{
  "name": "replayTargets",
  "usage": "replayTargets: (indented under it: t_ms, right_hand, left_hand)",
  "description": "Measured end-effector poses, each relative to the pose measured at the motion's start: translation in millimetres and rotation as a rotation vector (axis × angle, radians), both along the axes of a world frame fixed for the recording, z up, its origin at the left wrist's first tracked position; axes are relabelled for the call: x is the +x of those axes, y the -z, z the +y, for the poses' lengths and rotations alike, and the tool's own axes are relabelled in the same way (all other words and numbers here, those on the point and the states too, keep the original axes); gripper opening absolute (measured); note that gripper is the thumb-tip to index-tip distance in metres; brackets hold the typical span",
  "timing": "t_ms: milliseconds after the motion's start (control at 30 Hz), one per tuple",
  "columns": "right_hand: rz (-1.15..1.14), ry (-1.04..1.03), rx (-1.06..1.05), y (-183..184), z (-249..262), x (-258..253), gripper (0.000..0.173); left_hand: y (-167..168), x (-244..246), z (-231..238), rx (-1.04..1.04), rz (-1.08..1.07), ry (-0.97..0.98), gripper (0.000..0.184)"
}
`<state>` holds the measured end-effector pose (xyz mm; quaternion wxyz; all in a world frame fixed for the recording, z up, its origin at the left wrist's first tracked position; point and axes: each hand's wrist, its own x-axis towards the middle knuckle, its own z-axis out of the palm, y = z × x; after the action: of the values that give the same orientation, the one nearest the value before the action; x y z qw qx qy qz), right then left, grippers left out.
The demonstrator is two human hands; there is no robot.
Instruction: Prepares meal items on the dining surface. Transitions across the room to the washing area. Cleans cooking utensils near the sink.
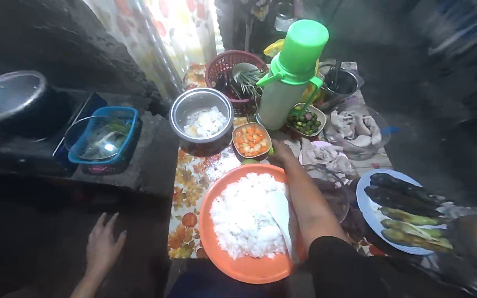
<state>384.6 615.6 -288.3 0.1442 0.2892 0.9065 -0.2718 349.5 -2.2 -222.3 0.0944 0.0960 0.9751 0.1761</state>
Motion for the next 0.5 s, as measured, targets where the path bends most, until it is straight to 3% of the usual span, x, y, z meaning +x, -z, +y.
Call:
replayTargets:
  t_ms: [133, 267, 367, 500]
  right_hand:
    - [-0.004, -0.020, -0.033, -10.6, 13.7, -3.0, 0.070]
    - [0.113, 0.129, -0.276, -47.2, 16.9, 13.7, 0.058]
    - [0.219, 0.354, -0.513, -32.7, 33.1, 28.4, 0.056]
    - [0.436, 0.572, -0.977, 2.1, 60.5, 50.5, 0.047]
  left_hand:
    - [-7.1, 0.9, -9.3, -0.047, 0.049, 0.122, 0.055]
    - [-9.9, 15.6, -41.5, -0.049, 0.011, 0.037, 0.054]
    - [-7.3, 27.0, -61.2, -0.042, -0.073, -0.097, 0.055]
    - [-3.9, 35.1, -65.8, -0.052, -0.138, -0.163, 0.057]
